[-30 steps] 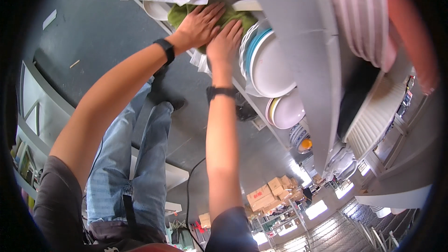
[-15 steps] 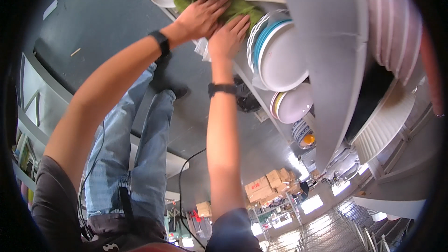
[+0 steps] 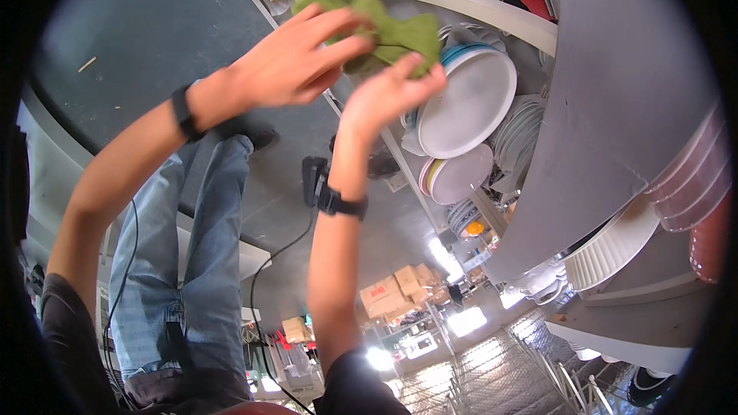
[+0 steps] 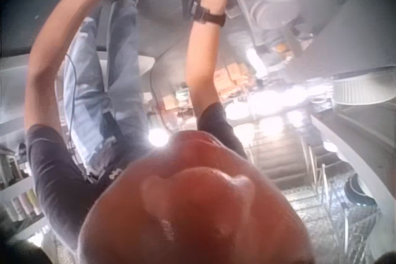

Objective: The person wipes various ceramic bowls and plates with a green cloth while they are stacked on metal shelving.

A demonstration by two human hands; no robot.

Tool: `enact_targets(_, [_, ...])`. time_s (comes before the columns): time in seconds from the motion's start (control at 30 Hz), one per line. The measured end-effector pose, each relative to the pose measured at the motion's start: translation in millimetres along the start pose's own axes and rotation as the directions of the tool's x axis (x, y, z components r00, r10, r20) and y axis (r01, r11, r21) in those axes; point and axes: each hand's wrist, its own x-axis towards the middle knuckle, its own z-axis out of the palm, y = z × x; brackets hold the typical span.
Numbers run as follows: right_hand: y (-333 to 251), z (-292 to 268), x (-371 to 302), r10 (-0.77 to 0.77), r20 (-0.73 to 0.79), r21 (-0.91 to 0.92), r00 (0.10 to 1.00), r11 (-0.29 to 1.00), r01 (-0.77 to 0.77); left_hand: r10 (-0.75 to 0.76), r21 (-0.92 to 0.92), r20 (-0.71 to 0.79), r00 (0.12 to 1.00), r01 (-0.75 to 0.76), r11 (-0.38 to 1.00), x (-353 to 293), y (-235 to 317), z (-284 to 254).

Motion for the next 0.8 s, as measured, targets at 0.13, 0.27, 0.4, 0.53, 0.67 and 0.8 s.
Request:
enact_targets(0.13, [-47,-10,-6,-0.107,0.08,0.552,0.991,0.832,0.045,-0.245,-0.029,0.174,0.954,0.253,0.967,-91,35,-50])
enact_targets(0.27, [-56,-8,22,-0.087,0.147,0.696,0.985,0.717,-0.041,-0.433,-0.037,0.491,0.756,0.514,0.857,-180,41,-34])
enact_targets(0.4, [-40,7,42,-0.183,0.082,0.385,0.98,0.913,0.138,-0.62,0.177,0.597,0.51,0.67,0.721,-229,60,-46])
enact_targets(0.53, [-47,38,67,-0.211,-0.04,0.191,0.977,0.958,0.214,-0.663,0.26,0.604,0.442,0.677,0.688,-270,71,-32])
enact_targets(0.67, [-55,45,95,-0.037,0.022,0.15,0.999,0.988,0.033,-0.665,0.312,0.646,0.374,0.666,0.678,-298,72,-20])
enact_targets(0.8, [-40,38,89,-0.115,0.129,0.159,0.985,0.983,0.094,-0.694,0.367,0.659,0.291,0.68,0.634,-313,71,-14])
